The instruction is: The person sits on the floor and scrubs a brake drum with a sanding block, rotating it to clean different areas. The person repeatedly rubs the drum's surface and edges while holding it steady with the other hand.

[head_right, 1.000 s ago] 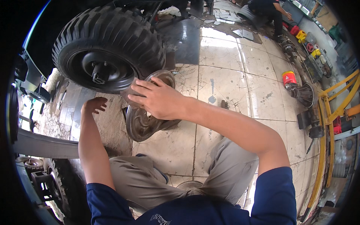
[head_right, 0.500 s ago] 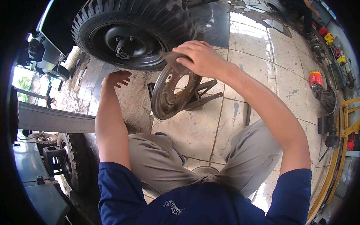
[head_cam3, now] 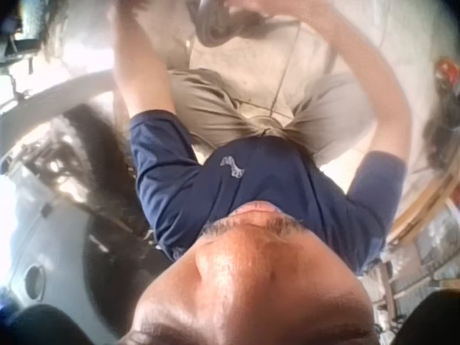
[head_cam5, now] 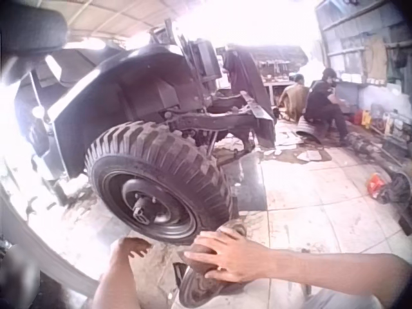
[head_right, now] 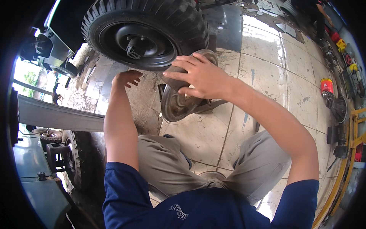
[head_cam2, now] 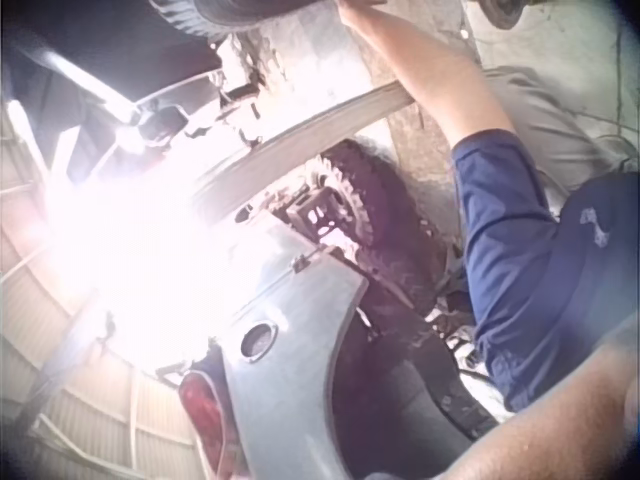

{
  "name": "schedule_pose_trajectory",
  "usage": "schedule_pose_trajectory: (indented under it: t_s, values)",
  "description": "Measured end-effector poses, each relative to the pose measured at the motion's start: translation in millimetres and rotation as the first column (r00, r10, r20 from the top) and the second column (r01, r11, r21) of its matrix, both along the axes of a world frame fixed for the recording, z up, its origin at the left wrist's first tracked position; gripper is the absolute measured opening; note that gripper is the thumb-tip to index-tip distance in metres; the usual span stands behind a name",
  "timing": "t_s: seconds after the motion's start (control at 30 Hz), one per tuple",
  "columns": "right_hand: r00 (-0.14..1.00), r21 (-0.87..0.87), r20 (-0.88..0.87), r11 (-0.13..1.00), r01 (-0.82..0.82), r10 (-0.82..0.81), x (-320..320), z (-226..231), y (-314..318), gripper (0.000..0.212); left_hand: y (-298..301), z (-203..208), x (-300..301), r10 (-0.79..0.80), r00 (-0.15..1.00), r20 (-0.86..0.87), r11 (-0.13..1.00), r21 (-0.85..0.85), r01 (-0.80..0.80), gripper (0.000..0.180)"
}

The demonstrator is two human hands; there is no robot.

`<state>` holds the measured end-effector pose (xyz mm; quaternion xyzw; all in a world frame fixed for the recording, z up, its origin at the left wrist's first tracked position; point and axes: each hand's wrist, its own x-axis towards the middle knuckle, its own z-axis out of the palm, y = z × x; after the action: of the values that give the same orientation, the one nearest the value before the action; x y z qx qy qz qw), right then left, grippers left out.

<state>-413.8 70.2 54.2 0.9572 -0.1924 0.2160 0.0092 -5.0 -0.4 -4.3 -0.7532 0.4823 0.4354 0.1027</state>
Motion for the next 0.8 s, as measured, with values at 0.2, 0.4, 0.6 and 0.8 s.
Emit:
schedule_pose_trajectory:
  t_s: [0.2, 0.4, 0.6, 0.8]
  values:
    - [0.975, -0.100, -0.076, 0.975, 0.199, -0.207, -13, -2, -22, 0.065, 1, 8, -17, -0.041, 0.999, 0.020, 0.999, -0.031, 0.041, 0.064]
    - [0.997, -0.092, -0.058, 0.995, 0.044, -0.050, -1, -3, -12, 0.065, 8, 11, -9, -0.018, 1.000, 0.020, 1.000, -0.020, 0.018, 0.063]
    - [0.984, -0.053, -0.010, 0.983, 0.177, -0.178, -14, -1, -34, 0.058, 6, 9, -10, -0.049, 0.998, 0.037, 0.998, -0.043, 0.050, 0.062]
    - [0.997, 0.032, -0.073, 0.999, 0.009, -0.007, 2, 10, -10, 0.055, 9, 4, -7, -0.028, 0.999, 0.036, 0.998, -0.051, 0.030, 0.064]
